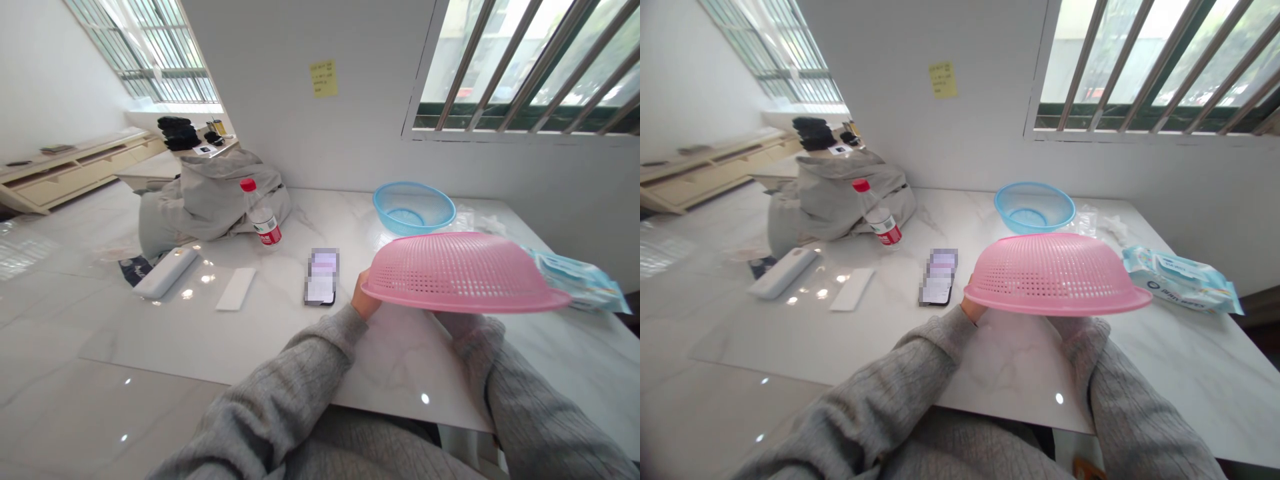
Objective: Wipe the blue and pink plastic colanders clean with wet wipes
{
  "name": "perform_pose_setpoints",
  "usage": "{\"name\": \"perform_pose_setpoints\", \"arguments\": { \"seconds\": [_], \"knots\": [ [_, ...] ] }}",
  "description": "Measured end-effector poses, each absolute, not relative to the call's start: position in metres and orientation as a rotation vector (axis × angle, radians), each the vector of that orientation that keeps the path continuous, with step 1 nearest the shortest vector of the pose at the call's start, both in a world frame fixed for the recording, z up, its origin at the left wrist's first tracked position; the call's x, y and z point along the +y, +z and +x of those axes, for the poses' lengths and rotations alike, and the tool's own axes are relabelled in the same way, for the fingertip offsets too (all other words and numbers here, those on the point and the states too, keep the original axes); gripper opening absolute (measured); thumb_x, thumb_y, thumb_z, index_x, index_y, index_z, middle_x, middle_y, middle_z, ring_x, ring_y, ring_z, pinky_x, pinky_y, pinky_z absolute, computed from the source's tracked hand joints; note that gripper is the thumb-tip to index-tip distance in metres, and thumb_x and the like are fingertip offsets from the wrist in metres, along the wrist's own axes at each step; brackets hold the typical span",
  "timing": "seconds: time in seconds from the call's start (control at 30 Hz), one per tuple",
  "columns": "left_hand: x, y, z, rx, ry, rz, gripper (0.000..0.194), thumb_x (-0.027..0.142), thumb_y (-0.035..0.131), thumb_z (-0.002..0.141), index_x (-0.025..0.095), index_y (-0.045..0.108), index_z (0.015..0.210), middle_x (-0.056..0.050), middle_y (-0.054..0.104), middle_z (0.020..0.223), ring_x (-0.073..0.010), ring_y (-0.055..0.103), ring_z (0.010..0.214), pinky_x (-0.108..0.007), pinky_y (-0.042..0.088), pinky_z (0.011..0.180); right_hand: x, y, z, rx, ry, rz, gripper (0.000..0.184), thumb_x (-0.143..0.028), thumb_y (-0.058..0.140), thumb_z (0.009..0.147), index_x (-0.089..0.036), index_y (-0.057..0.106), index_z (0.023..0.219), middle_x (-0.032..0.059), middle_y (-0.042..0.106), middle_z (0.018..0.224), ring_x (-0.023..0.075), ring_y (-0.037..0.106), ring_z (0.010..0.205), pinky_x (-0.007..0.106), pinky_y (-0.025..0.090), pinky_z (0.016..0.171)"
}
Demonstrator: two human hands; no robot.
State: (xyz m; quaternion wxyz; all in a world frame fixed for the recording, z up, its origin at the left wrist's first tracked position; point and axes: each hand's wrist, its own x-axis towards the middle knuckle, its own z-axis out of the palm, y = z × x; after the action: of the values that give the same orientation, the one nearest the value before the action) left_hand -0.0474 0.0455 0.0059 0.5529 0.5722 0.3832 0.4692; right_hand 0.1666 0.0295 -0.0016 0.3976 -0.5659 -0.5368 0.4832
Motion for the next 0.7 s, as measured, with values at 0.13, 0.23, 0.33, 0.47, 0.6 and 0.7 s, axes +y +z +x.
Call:
{"name": "perform_pose_setpoints", "arguments": {
  "seconds": [0.13,0.23,0.33,0.47,0.6,0.7],
  "knots": [
    [0.044,0.002,-0.038,0.910,1.084,1.187,0.038,0.051,0.060,0.090,0.015,0.071,0.090,-0.003,0.064,0.063,-0.0161,0.062,0.056,-0.028,0.050,0.055,0.025,0.005,0.152,-0.990,1.516,-1.400,0.025,-0.037,0.061,0.086,-0.017,0.071,0.074,0.0054,0.071,0.068,0.0089,0.042,0.040,0.032,0.061,0.054],
    [0.041,0.002,-0.034,0.918,1.120,1.024,0.041,0.057,0.065,0.086,0.016,0.066,0.091,-0.002,0.063,0.065,-0.0151,0.061,0.056,-0.028,0.050,0.053,0.021,0.009,0.145,-0.740,1.707,-1.352,0.018,-0.035,0.069,0.084,-0.018,0.073,0.089,0.0072,0.075,0.081,0.0087,0.044,0.041,0.033,0.059,0.053],
    [0.039,0.003,-0.033,0.857,1.107,0.968,0.040,0.056,0.068,0.084,0.016,0.064,0.087,0.000,0.061,0.062,-0.0140,0.058,0.053,-0.029,0.050,0.054,0.019,0.012,0.143,-0.710,1.763,-1.343,0.024,-0.034,0.065,0.088,-0.015,0.072,0.101,0.0068,0.075,0.083,0.0080,0.045,0.042,0.031,0.057,0.055],
    [0.038,0.000,-0.032,0.803,1.065,0.956,0.039,0.056,0.068,0.084,0.017,0.063,0.082,0.003,0.055,0.054,-0.0121,0.052,0.047,-0.028,0.044,0.052,0.018,0.013,0.141,-0.684,1.810,-1.303,0.027,-0.036,0.064,0.087,-0.015,0.070,0.103,0.0050,0.073,0.076,0.0075,0.043,0.040,0.028,0.052,0.051],
    [0.038,-0.005,-0.030,0.795,1.045,0.973,0.041,0.058,0.066,0.085,0.018,0.062,0.078,0.005,0.051,0.049,-0.0102,0.047,0.043,-0.026,0.040,0.050,0.019,0.014,0.139,-0.695,1.824,-1.299,0.032,-0.039,0.072,0.079,-0.019,0.070,0.104,0.0039,0.073,0.074,0.0084,0.042,0.038,0.028,0.054,0.047],
    [0.039,-0.007,-0.030,0.800,1.046,0.963,0.041,0.058,0.067,0.085,0.018,0.062,0.078,0.005,0.050,0.048,-0.0101,0.047,0.042,-0.026,0.039,0.049,0.020,0.012,0.141,-0.677,1.806,-1.322,0.025,-0.036,0.071,0.081,-0.018,0.071,0.098,0.0036,0.074,0.074,0.0078,0.043,0.038,0.027,0.055,0.047]
  ]
}}
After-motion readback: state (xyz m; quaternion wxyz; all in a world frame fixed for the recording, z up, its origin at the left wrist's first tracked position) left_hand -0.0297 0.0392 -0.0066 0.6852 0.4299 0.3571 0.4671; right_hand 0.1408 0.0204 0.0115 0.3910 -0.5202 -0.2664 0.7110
